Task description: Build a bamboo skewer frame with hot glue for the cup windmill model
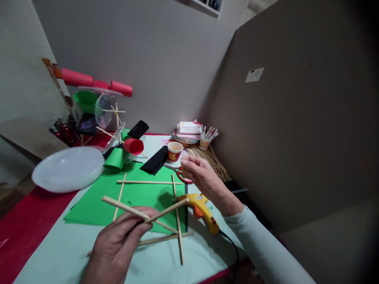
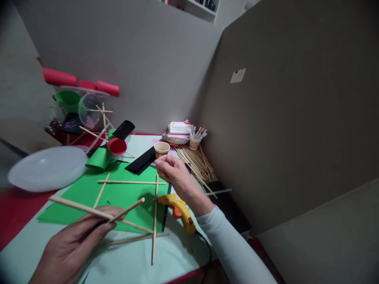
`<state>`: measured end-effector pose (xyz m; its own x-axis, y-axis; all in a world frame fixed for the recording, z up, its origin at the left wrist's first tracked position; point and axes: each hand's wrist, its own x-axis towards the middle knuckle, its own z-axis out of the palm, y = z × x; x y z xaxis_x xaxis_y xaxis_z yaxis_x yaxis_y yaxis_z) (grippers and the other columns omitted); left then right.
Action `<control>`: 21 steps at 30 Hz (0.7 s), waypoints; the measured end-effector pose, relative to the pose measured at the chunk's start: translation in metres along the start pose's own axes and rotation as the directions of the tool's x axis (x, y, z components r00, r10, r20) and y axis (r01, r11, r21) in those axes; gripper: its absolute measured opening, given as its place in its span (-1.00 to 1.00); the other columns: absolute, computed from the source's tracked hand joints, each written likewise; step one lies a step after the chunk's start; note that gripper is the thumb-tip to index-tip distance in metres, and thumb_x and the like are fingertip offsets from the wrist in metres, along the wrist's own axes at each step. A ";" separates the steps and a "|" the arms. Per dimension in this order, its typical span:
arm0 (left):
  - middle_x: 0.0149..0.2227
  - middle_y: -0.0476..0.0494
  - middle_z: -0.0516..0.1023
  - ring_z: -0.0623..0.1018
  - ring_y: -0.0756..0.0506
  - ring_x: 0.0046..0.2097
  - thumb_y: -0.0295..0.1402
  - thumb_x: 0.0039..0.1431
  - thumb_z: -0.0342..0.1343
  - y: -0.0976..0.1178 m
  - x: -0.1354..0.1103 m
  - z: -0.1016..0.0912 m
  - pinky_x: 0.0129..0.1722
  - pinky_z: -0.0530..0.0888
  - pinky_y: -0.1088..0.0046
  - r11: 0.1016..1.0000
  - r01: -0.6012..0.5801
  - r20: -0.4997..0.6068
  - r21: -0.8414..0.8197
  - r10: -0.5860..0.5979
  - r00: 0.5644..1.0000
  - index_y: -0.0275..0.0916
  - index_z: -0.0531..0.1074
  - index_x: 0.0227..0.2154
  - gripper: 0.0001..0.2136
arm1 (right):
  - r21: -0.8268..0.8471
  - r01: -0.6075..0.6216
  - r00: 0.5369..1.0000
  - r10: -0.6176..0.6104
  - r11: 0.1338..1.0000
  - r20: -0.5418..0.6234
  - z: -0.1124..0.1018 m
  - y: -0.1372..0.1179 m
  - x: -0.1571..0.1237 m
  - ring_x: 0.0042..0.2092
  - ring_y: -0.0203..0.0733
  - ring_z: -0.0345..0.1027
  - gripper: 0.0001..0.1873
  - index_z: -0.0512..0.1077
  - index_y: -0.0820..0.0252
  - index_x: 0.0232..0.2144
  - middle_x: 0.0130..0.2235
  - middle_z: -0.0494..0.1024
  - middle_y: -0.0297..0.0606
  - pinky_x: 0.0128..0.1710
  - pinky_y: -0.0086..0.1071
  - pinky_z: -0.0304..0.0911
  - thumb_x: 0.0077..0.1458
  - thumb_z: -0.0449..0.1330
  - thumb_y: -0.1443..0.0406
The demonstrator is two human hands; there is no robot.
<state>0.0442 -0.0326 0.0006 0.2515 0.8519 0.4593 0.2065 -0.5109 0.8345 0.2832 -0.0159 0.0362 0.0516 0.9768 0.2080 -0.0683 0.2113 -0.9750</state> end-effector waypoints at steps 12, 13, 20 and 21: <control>-0.21 0.19 0.70 0.64 0.00 -0.14 -0.33 0.15 0.24 0.005 -0.011 -0.002 -0.05 0.53 0.57 0.985 0.172 0.049 -0.002 -0.172 0.984 0.04 0.65 -0.29 -0.87 | 0.176 -0.083 0.963 0.124 0.981 -0.237 -0.028 0.011 -0.094 -0.47 -0.42 0.18 -0.87 0.42 0.18 -0.30 -0.20 0.66 -0.19 -0.48 -0.51 0.04 0.09 0.30 0.34; -0.21 0.18 0.70 0.64 0.00 -0.13 -0.33 0.14 0.24 0.007 -0.011 -0.002 -0.05 0.53 0.55 0.985 0.173 0.041 0.003 -0.173 0.984 0.03 0.65 -0.28 -0.87 | 0.166 -0.089 0.957 0.130 0.982 -0.259 -0.029 0.011 -0.101 -0.48 -0.43 0.19 -0.85 0.42 0.17 -0.29 -0.20 0.66 -0.21 -0.50 -0.51 0.02 0.07 0.32 0.35; -0.18 0.16 0.69 0.63 -0.08 -0.10 -0.25 0.22 0.21 0.013 -0.013 -0.002 0.01 0.56 0.37 0.970 0.219 0.015 0.103 -0.221 0.975 0.04 0.63 -0.20 -0.86 | 0.054 -0.114 0.912 0.126 0.992 -0.390 -0.026 0.013 -0.137 -0.54 -0.45 0.20 -0.73 0.34 0.09 -0.30 -0.35 0.60 -0.37 -0.63 -0.56 -0.16 0.07 0.40 0.30; -0.18 0.18 0.69 0.63 -0.08 -0.09 -0.24 0.23 0.21 0.013 -0.014 -0.002 0.01 0.55 0.38 0.968 0.221 0.013 0.119 -0.224 0.974 0.06 0.63 -0.19 -0.86 | 0.039 -0.103 0.908 0.110 0.994 -0.405 -0.026 0.013 -0.139 -0.53 -0.43 0.23 -0.73 0.34 0.08 -0.31 -0.42 0.56 -0.42 -0.63 -0.57 -0.12 0.07 0.40 0.30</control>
<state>0.0417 -0.0506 0.0059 0.2107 0.9433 0.2565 0.3676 -0.3196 0.8733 0.3011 -0.1495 -0.0077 0.4430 0.8951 0.0501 -0.1119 0.1107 -0.9875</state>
